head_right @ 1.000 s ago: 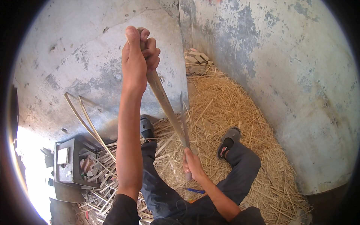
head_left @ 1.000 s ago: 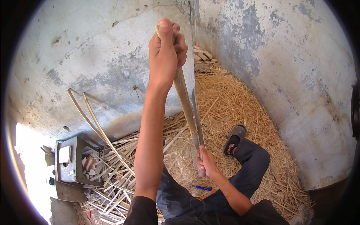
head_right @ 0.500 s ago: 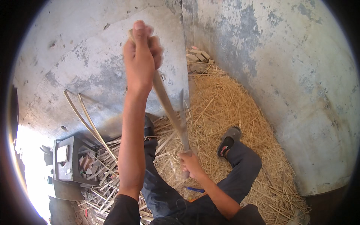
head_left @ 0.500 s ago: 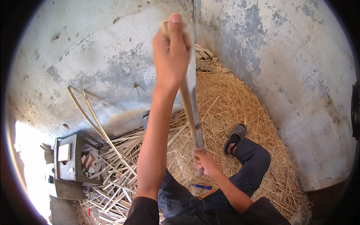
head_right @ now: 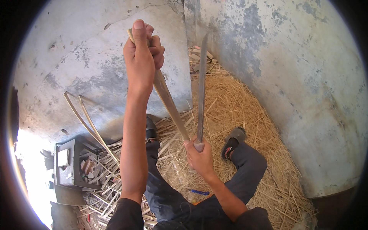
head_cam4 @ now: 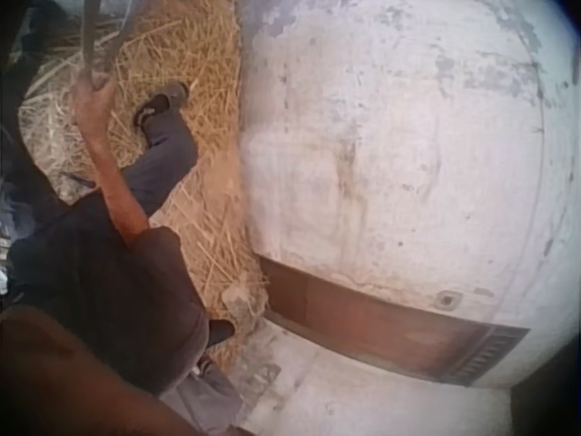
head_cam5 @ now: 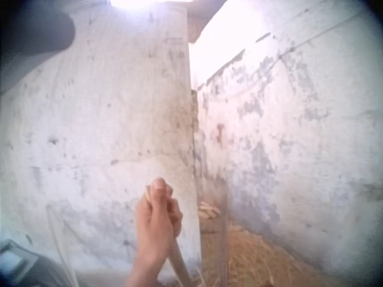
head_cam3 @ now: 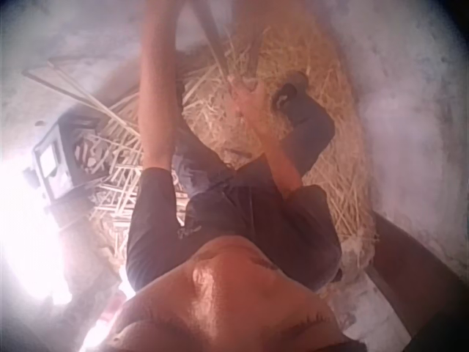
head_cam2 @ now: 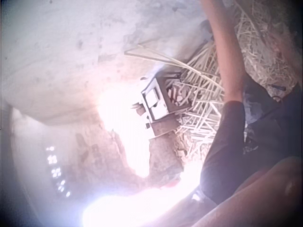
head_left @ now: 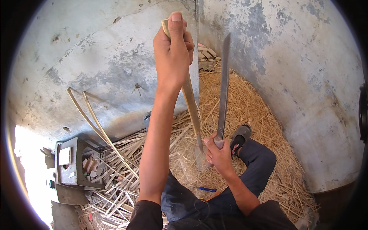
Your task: The person sits on a straw-covered floor and uses a knife to split a long bamboo pole into thin strips. They then use a metal file to smooth the edges of the strips, repeatedly filing the bamboo while holding it with their left hand.
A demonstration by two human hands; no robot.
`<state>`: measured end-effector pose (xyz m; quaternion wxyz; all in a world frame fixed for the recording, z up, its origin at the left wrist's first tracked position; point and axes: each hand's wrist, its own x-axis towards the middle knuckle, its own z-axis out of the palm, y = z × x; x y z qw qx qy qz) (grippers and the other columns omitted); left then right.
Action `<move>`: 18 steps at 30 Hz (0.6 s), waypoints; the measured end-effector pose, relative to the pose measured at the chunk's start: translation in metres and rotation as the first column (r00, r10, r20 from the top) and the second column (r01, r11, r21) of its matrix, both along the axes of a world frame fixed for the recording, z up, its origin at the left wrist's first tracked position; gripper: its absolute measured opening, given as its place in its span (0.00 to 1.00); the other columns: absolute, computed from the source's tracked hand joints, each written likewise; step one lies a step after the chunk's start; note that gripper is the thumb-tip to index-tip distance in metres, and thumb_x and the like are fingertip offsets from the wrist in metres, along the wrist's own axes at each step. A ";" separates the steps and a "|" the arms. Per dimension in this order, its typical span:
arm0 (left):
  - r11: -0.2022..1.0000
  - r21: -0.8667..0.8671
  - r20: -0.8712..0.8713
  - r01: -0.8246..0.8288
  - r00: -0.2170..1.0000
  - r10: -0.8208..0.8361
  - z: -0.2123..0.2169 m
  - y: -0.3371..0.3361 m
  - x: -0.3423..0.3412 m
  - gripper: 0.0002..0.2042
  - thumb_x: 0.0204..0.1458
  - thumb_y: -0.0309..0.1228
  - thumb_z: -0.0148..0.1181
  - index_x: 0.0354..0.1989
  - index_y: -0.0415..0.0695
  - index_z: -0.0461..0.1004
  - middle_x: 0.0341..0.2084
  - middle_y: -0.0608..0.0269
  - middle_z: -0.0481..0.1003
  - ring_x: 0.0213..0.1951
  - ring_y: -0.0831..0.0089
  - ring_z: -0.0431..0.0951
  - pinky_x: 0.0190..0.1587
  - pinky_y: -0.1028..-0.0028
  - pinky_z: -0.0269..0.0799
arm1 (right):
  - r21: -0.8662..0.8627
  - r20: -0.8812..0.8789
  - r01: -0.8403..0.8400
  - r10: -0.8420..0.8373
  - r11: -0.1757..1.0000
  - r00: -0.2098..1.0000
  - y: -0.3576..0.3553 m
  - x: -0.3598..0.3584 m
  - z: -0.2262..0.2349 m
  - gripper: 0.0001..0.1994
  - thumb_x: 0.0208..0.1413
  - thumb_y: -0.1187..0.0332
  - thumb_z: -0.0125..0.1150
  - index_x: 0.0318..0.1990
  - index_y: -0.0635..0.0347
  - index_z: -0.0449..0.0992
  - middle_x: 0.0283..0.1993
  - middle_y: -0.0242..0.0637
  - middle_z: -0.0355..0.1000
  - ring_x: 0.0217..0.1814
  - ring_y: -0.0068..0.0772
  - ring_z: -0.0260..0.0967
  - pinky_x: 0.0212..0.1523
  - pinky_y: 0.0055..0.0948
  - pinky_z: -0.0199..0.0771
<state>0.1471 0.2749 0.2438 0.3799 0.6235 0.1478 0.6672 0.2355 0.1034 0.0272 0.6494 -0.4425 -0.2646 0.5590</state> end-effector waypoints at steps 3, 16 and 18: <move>0.995 0.022 -0.002 -0.092 0.996 0.092 -0.001 0.001 0.003 0.24 0.70 0.56 0.42 0.29 0.49 0.62 0.12 0.77 0.55 0.13 0.88 0.52 0.15 0.79 0.46 | -0.186 0.054 -0.048 0.059 0.981 0.997 -0.001 -0.009 -0.053 0.09 0.62 0.71 0.63 0.35 0.56 0.66 0.18 0.24 0.60 0.14 0.14 0.55 0.12 0.23 0.53; 0.997 -0.047 0.021 0.068 0.998 -0.067 -0.002 -0.001 -0.015 0.22 0.69 0.56 0.43 0.33 0.51 0.61 0.14 0.79 0.49 0.14 0.87 0.47 0.17 0.78 0.40 | -0.282 -0.050 -0.230 0.225 0.932 0.973 0.001 0.003 -0.065 0.11 0.62 0.69 0.64 0.31 0.54 0.67 0.16 0.23 0.58 0.12 0.15 0.52 0.12 0.22 0.51; 0.997 -0.041 0.010 0.068 0.998 -0.068 0.000 -0.006 -0.012 0.22 0.69 0.56 0.43 0.33 0.51 0.61 0.14 0.79 0.48 0.14 0.87 0.46 0.17 0.78 0.40 | -0.170 -0.022 -0.207 0.206 0.963 0.978 0.006 0.007 -0.020 0.12 0.62 0.69 0.64 0.31 0.54 0.65 0.16 0.22 0.58 0.12 0.14 0.52 0.12 0.22 0.51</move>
